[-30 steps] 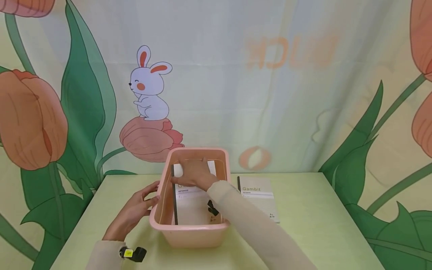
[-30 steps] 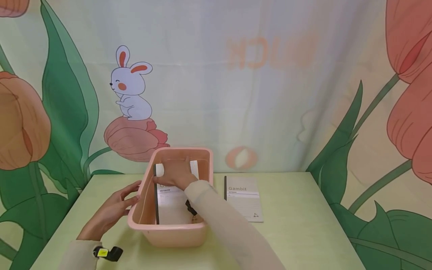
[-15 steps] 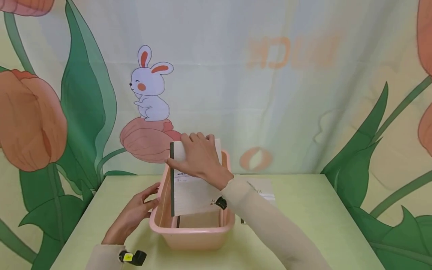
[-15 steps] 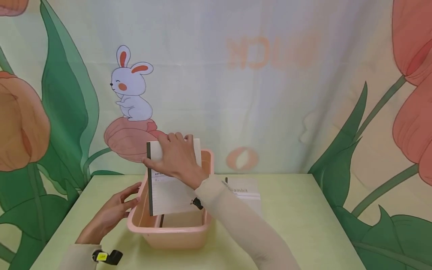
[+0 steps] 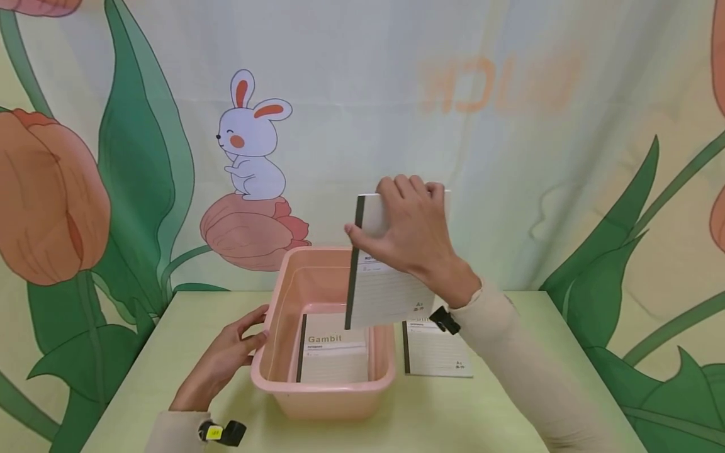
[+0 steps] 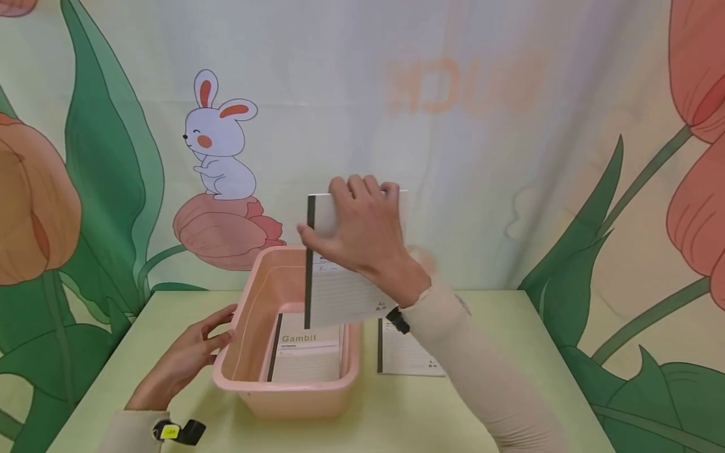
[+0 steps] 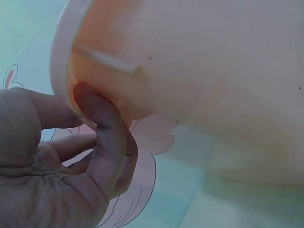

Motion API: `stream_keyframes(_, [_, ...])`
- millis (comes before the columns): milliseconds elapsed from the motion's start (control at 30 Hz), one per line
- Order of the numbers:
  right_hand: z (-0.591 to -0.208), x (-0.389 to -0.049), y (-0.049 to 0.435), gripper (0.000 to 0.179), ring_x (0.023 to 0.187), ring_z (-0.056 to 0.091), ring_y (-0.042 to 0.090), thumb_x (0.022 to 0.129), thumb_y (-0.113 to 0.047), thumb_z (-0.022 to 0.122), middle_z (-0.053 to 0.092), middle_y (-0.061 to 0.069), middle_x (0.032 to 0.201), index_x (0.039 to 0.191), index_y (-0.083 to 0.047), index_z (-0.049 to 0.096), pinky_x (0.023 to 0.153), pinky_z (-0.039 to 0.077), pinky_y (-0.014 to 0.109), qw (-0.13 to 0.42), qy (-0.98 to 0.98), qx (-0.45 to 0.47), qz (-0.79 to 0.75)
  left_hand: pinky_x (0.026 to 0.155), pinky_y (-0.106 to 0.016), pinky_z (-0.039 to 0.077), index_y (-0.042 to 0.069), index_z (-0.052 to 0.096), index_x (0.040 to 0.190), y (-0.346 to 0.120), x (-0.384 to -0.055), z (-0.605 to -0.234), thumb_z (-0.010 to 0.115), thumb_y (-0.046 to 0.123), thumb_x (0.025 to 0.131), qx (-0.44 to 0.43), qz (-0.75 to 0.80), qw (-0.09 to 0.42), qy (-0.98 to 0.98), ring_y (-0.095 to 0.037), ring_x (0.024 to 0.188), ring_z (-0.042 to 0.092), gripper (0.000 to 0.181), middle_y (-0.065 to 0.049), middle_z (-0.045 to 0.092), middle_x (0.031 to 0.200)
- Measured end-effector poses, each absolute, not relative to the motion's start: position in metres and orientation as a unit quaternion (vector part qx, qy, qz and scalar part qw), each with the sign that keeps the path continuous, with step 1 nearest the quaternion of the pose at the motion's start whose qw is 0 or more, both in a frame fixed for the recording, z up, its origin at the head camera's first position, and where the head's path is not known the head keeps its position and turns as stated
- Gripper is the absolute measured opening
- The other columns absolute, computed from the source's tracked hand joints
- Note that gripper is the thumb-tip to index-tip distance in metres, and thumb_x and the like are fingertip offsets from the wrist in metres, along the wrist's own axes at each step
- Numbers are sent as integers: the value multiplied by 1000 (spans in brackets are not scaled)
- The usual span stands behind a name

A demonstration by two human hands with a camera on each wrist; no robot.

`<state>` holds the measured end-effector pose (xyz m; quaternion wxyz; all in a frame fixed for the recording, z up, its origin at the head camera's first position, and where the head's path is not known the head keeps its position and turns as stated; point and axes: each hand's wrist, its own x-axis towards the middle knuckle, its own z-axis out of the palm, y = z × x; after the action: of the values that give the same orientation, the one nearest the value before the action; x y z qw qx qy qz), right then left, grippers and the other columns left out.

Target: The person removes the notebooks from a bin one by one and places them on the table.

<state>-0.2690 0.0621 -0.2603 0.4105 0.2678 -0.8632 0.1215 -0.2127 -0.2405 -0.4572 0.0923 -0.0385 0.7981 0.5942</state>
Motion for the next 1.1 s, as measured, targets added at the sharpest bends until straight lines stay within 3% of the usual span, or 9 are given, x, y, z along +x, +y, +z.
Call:
stream_keyframes(500, [-318,-300,195,52,74,41,24,72,-62,57,45,2,73,84,-12,47,77,28,46,344,-919,170,93,86,-41,55,29,23,148,-243,-211,-451,52,25,95,-33,590,90,801,-35,124,48,61,-11,31,147])
stream_keyframes(1100, [-431,-352,282,51,80,46,24,77,-61,56,53,3,81,89,-13,50,73,29,45,213,-962,168,19,87,-42,54,26,23,149,-240,-210,-456,53,24,95,-34,596,97,797,-35,125,47,62,-12,31,147])
